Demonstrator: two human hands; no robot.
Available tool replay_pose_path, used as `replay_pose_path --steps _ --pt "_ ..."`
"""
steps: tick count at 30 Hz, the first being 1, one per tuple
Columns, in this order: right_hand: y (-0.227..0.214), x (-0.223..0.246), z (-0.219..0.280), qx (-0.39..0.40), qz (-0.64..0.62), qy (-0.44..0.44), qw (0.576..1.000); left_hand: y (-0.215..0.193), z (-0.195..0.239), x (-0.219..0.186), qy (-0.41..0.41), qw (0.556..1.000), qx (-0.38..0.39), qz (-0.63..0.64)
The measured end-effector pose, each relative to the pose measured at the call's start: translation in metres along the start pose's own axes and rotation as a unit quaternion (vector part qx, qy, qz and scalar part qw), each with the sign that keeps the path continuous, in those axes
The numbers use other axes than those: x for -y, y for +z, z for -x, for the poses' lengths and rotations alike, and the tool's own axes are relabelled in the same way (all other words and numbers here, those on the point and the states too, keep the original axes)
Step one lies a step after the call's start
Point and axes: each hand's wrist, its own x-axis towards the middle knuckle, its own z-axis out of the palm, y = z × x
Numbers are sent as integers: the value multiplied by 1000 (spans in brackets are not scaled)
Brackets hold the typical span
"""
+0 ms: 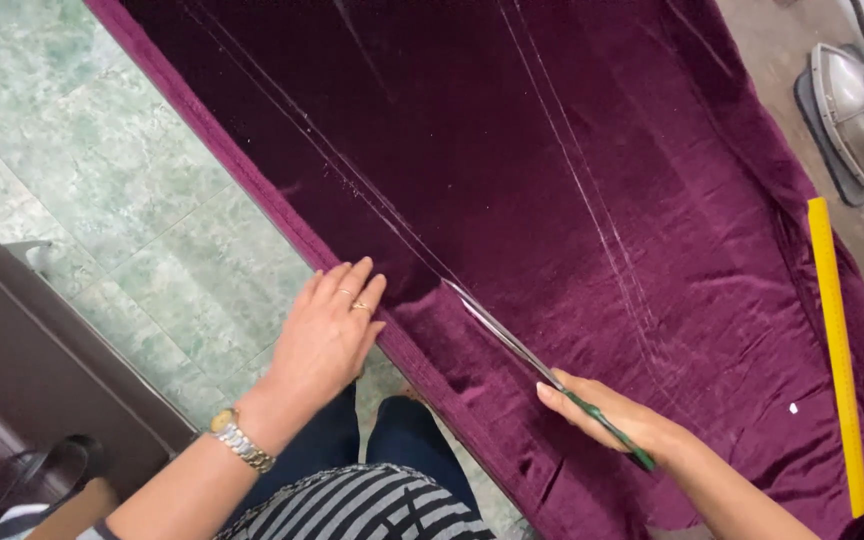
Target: Cutting pattern pieces from a large sheet of purple velvet fabric using tailor scissors following chalk outlines.
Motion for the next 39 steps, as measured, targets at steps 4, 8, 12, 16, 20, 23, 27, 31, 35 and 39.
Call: replay_pose_path --steps 4,8,12,16,20,23,27,31,35,39 --pt "-3 12 6 5 -3 -5 1000 -4 -5 22 13 999 4 -36" --pt "-4 18 13 20 19 26 999 -4 -4 29 14 999 17 -37" --pt "-3 26 5 11 12 49 999 -4 -4 31 30 998 21 -45" --pt "0 23 -12 4 10 -14 1000 -2 -4 33 30 998 24 -45" --pt "0 30 -21 5 20 -4 1000 -5 -4 34 36 998 29 -49" --pt "1 29 -24 1 28 14 1000 -4 -4 34 34 998 28 -41" --pt "5 26 -27 -16 45 20 999 -6 -5 34 30 999 32 -29" --pt "11 17 -29 -38 4 5 999 -3 -4 35 37 998 26 -39" --pt "13 15 -29 -60 -6 -18 998 -3 -5 35 38 998 31 -33" --pt "5 20 -22 -13 14 -58 998 -5 -5 35 38 998 39 -39"
